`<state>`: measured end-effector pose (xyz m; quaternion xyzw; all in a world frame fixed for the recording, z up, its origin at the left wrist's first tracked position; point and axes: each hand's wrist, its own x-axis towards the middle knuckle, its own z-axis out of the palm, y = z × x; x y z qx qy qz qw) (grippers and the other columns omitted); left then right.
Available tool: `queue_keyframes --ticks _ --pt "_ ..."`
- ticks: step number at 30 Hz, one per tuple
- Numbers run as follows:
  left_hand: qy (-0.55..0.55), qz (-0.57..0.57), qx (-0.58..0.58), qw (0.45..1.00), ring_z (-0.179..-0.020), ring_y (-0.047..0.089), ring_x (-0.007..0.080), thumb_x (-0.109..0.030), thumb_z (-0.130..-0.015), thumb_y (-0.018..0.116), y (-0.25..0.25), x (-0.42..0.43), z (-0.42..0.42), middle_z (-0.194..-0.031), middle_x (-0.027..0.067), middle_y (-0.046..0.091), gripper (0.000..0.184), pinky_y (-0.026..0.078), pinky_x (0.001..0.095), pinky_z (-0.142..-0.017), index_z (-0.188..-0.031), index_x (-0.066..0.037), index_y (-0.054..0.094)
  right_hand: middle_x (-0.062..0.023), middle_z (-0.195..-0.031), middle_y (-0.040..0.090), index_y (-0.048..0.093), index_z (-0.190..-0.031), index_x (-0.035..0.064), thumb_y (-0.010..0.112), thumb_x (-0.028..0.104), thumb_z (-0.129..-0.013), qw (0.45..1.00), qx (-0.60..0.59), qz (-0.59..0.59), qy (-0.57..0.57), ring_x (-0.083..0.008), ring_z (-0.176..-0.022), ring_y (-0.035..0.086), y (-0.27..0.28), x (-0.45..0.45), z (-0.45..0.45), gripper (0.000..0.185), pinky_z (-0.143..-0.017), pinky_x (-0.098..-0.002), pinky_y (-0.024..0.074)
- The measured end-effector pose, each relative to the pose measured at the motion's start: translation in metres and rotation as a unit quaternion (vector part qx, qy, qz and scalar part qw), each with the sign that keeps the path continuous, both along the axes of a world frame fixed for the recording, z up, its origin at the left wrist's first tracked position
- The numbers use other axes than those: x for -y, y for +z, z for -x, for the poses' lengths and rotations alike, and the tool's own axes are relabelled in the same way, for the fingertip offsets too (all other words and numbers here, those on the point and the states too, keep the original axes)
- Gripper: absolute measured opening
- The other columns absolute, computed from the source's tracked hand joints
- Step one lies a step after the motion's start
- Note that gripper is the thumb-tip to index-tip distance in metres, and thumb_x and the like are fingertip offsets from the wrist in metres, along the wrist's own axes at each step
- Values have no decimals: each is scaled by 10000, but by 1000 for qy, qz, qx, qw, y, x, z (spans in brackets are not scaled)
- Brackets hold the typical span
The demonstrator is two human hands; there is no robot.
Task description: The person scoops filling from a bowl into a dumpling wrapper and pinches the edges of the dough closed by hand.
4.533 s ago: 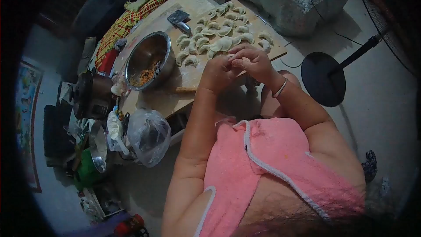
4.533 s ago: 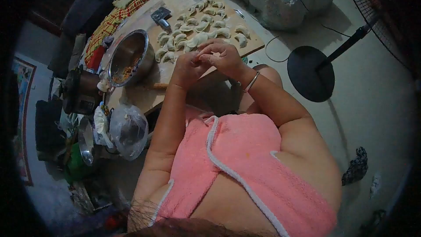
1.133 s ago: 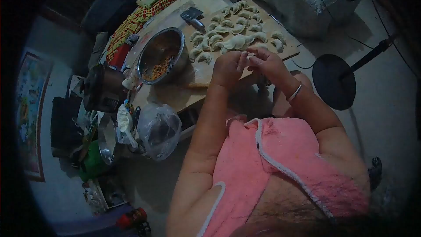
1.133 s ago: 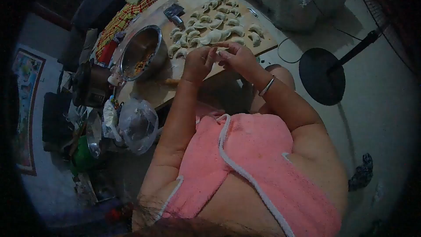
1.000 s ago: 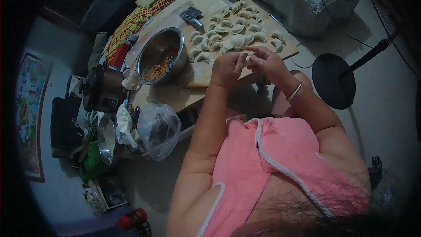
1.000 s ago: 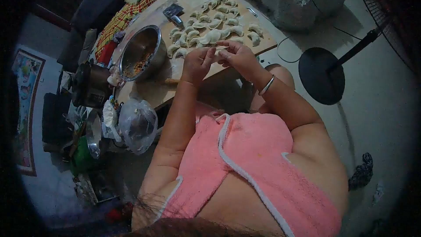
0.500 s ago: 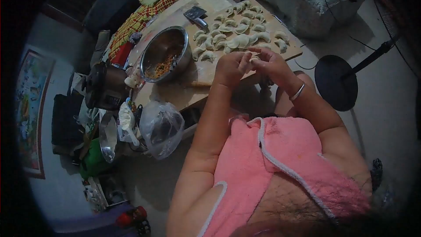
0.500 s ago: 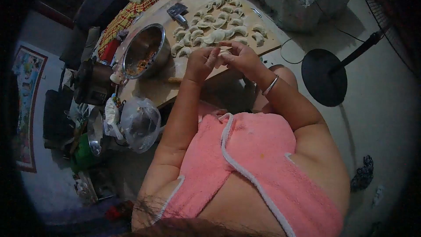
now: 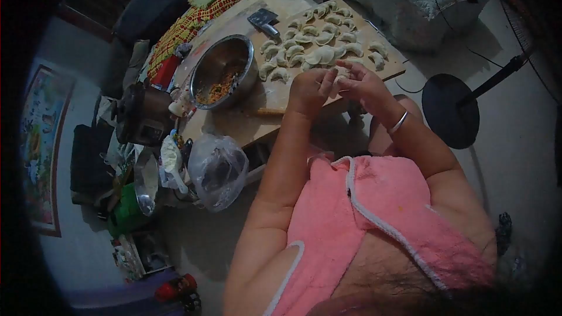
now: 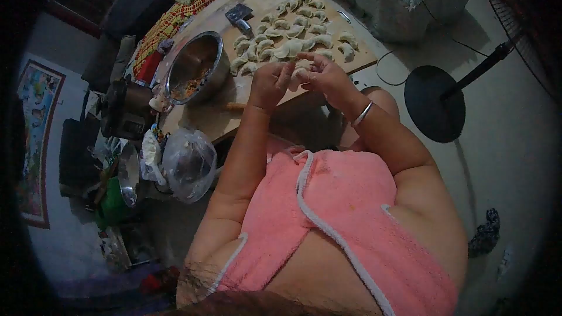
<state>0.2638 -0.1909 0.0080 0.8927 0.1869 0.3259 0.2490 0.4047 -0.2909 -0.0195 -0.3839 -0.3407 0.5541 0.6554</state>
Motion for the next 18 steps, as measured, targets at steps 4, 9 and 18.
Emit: queue_keyframes --ticks 4,9,18 --pt "2 69 -51 996 -568 563 270 -255 -890 535 3 -2 -1 -625 150 578 297 443 360 -567 -746 -10 624 -44 -947 569 416 -1286 23 619 131 -841 996 86 -20 -1 -119 -816 581 0 -2 -2 500 -726 -263 492" --pt "-9 19 -24 999 -590 564 305 -254 -889 535 -1 1 -4 -646 162 580 281 447 368 -591 -786 -12 632 -70 -993 569 403 -1282 10 611 137 -848 1000 -3 -11 -15 -150 -868 596 -2 -3 1 497 -762 -294 504" --pt "9 73 -9 997 -591 560 304 -245 -899 526 -1 -1 -2 -650 160 578 290 440 366 -573 -741 -20 619 -58 -1008 570 413 -1264 17 614 186 -854 999 -18 37 -22 -144 -910 588 1 -2 4 487 -789 -303 507"
